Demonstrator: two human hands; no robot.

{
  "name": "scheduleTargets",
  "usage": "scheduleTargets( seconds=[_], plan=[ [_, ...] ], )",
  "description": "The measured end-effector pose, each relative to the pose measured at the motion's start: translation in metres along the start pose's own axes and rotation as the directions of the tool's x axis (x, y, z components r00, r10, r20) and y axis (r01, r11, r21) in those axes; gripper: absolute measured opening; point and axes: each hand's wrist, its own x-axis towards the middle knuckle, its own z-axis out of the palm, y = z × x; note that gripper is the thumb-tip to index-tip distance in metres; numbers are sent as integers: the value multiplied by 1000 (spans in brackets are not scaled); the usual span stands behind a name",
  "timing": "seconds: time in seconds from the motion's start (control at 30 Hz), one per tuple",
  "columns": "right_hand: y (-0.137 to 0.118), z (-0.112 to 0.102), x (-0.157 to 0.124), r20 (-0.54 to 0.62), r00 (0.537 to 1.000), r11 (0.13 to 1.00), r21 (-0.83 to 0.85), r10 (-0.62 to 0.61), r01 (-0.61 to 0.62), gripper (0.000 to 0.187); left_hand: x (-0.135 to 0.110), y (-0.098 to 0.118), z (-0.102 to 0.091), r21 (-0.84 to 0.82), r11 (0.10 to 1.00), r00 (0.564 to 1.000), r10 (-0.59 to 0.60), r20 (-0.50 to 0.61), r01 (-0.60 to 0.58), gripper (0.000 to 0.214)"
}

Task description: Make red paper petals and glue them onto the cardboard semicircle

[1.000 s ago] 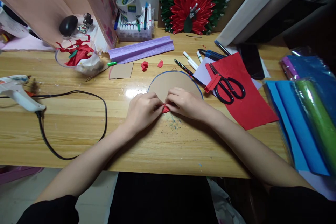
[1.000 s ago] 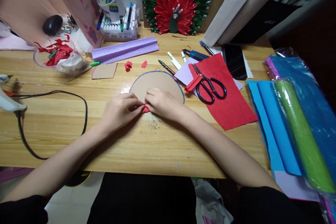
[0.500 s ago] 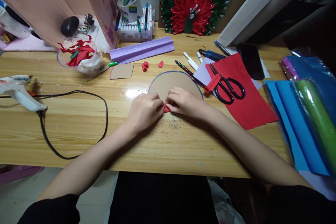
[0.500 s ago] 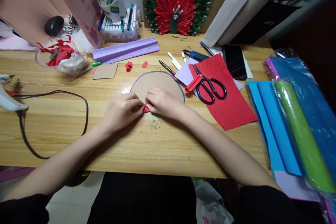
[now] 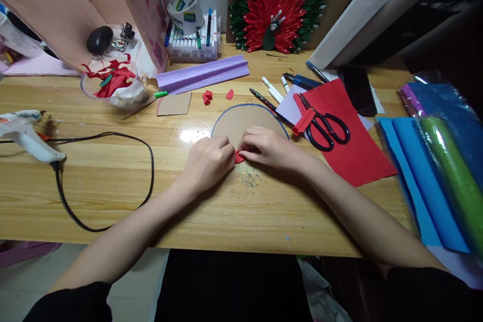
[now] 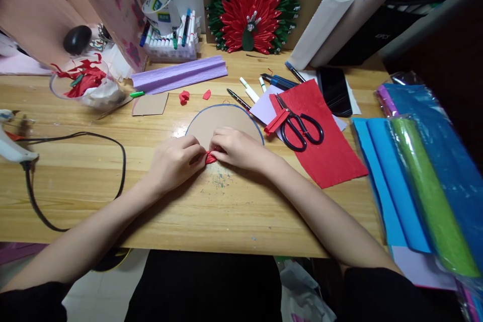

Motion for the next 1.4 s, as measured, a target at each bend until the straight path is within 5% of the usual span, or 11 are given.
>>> scheduleTargets(
  seconds=[0.63,0.9,1.4],
  plan=[
    [2,10,1,-40,999,997,-75,-21,18,7,3,0,-4,-27,998,996,-47,77,49,23],
    [-3,-9,-2,2,1000,1000,14,21,-21,7,2,-2,-12,-108,988,992,-104,70,112,19],
    [-5,-5,-1,71,997,998,-60,38,-34,9,1,0,-1,-198,979,997,-43,71,57,21]
  ],
)
